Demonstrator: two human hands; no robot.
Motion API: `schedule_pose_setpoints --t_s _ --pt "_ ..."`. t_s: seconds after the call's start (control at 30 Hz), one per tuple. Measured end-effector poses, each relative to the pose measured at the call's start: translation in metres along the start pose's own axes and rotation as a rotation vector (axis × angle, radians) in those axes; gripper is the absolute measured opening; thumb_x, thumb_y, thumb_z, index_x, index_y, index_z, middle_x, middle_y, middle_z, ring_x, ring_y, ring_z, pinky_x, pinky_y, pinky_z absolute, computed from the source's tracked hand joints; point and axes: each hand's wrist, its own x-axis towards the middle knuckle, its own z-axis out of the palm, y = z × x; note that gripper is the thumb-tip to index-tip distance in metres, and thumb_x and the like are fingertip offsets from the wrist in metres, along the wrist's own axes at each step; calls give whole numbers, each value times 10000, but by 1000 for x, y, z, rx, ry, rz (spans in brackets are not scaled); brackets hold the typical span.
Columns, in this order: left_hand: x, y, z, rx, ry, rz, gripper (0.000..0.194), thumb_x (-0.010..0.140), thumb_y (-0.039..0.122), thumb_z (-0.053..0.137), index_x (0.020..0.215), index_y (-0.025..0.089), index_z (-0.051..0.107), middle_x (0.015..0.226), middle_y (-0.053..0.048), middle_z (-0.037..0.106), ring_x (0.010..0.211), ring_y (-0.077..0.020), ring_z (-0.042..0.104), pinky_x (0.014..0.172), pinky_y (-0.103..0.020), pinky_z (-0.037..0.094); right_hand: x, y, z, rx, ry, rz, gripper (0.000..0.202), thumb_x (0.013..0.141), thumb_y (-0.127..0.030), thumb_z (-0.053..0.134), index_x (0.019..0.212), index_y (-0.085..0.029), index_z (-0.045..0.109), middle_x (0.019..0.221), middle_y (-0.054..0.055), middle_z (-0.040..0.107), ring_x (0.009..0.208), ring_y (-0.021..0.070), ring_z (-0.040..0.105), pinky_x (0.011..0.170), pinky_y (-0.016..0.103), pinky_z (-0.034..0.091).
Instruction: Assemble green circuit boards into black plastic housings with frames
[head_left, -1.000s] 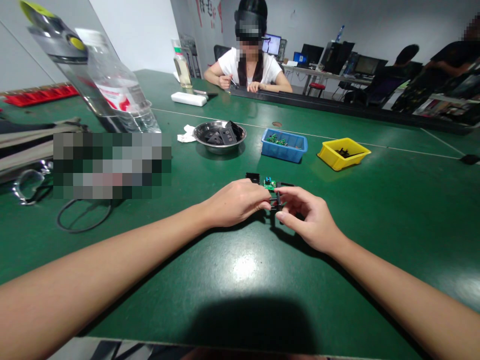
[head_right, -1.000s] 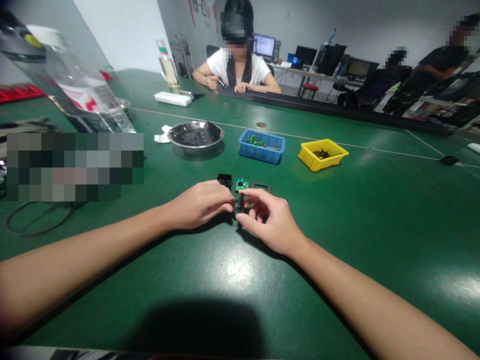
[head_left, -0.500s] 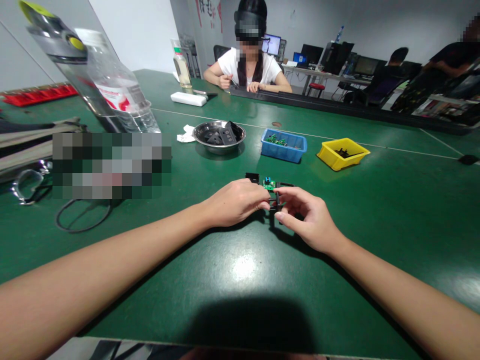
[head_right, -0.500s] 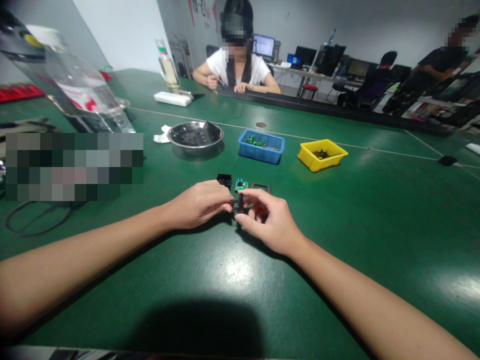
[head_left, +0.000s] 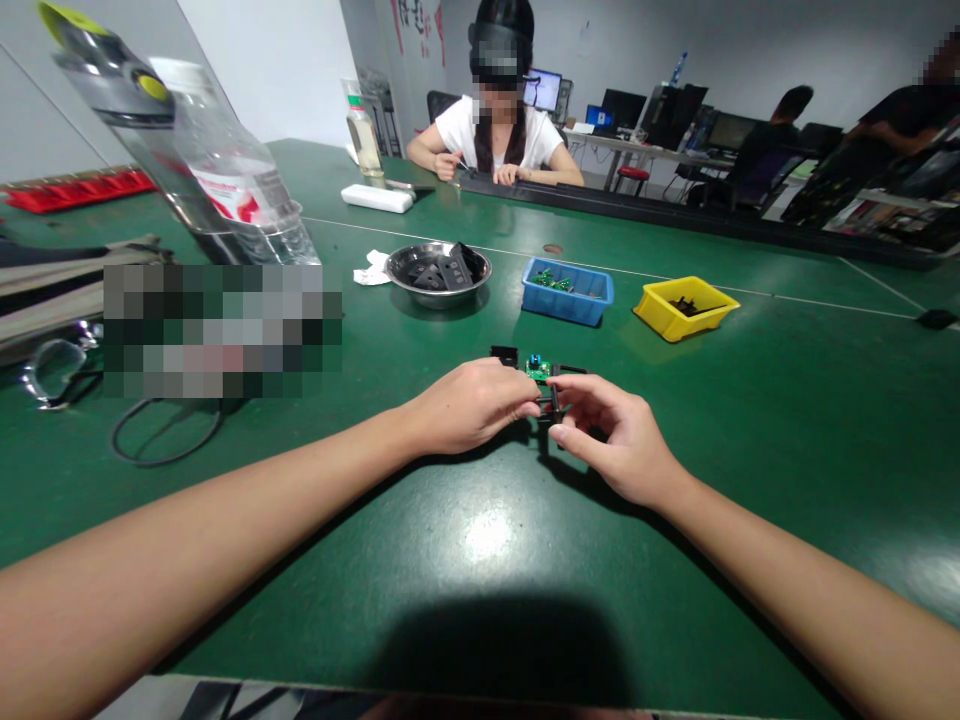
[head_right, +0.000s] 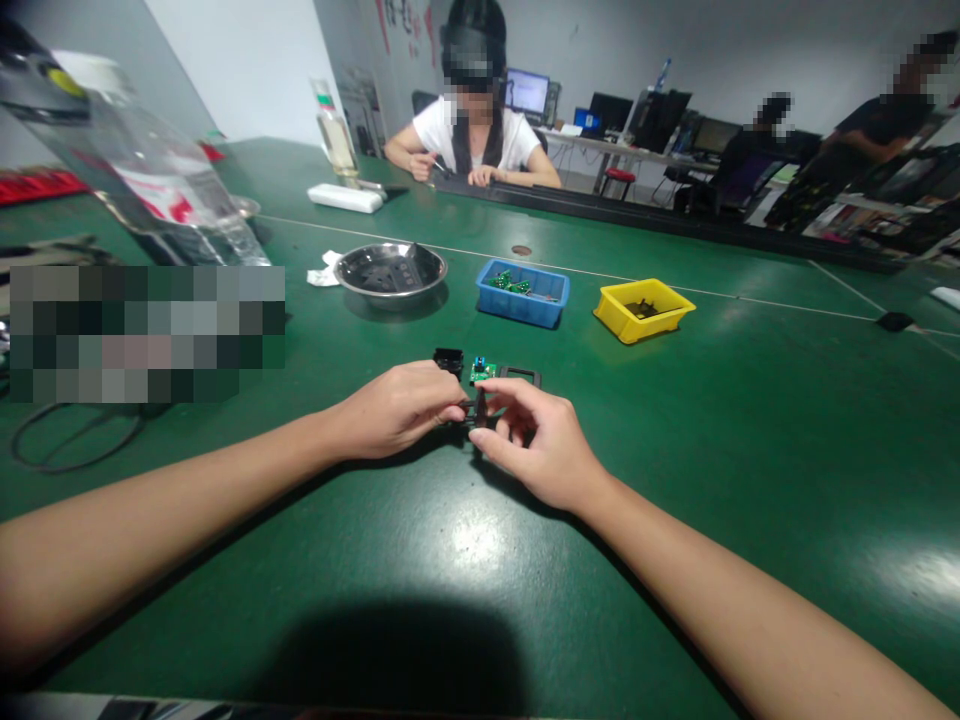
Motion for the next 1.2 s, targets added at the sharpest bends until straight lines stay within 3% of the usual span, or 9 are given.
schedule_pose_setpoints --t_s 0.8,1.2 --pt "0 0 0 -28 -24 -13 510 1096 499 268 923 173 621 778 -45 675 703 -162 589 699 -279 407 0 0 0 -12 8 -14 399 847 -308 739 1223 -209 649 907 29 683 657 126 608 572 263 523" --pt "1 1 -1 -42 -17 -3 417 1096 428 332 978 169 636 818 -50 701 728 -165 615 723 -279 429 0 -2 0 1 15 8 385 838 -300 746 1198 -207 645 898 27 675 651 127 607 573 266 525"
